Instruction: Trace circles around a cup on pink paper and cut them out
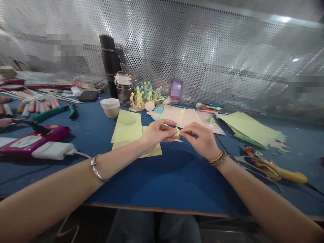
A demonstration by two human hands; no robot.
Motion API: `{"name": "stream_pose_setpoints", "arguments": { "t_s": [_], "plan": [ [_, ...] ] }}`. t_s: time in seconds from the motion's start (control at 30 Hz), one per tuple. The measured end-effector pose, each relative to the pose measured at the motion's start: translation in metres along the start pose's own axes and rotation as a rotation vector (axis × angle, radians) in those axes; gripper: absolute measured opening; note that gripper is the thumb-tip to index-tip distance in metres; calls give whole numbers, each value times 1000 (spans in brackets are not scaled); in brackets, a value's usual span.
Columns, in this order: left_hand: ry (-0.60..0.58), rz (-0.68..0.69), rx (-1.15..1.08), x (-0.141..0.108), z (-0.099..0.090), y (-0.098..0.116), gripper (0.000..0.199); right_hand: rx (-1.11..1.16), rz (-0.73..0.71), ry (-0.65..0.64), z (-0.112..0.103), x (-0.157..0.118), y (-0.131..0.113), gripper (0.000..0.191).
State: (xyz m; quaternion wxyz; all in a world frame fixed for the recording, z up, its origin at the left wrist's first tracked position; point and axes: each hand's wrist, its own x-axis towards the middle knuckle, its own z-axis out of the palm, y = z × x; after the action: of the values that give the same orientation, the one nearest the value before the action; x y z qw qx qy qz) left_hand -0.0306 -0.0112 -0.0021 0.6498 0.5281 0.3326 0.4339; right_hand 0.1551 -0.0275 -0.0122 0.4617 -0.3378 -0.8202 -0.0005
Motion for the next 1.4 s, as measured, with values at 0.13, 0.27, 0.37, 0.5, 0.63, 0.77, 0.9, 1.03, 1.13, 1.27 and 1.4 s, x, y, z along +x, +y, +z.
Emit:
{"name": "stream_pose_setpoints", "arguments": {
  "t_s": [0.13,0.27,0.37,0.5,0.63,0.77,0.9,1.03,1.13,1.27,1.4],
  "plan": [
    [10,21,36,0,1,1,24,38,60,-3,-1,0,-1,7],
    [5,46,72,-1,1,2,25,40,84,-9,-1,0,-1,7],
    [-2,62,89,-1,0,2,27,17,58,-16,0,0,-1,8],
    [-2,56,98,0,-1,2,26,-35,4,-35,0,-1,1,8],
    [-10,32,108,1,-1,2,25,-97,-51,-65,-1,-2,1,10],
    [-1,2,65,1,0,2,22,-138,-76,-47,-1,-2,1,10],
    [-31,-39,1,0,1,1,19,-145,-58,16,-1,-2,0,8],
    [-17,-34,-11,0,0,0,8,-93,-21,33,-2,0,-2,7],
    [2,-27,-16,0,0,-1,9,-61,34,61,-3,1,-3,7],
    [-15,-11,-30,0,-1,-2,12,-32,26,29,-3,0,-2,7],
    [-20,5,-32,0,-1,-3,11,-27,8,21,-1,-1,0,7]
  ]
}}
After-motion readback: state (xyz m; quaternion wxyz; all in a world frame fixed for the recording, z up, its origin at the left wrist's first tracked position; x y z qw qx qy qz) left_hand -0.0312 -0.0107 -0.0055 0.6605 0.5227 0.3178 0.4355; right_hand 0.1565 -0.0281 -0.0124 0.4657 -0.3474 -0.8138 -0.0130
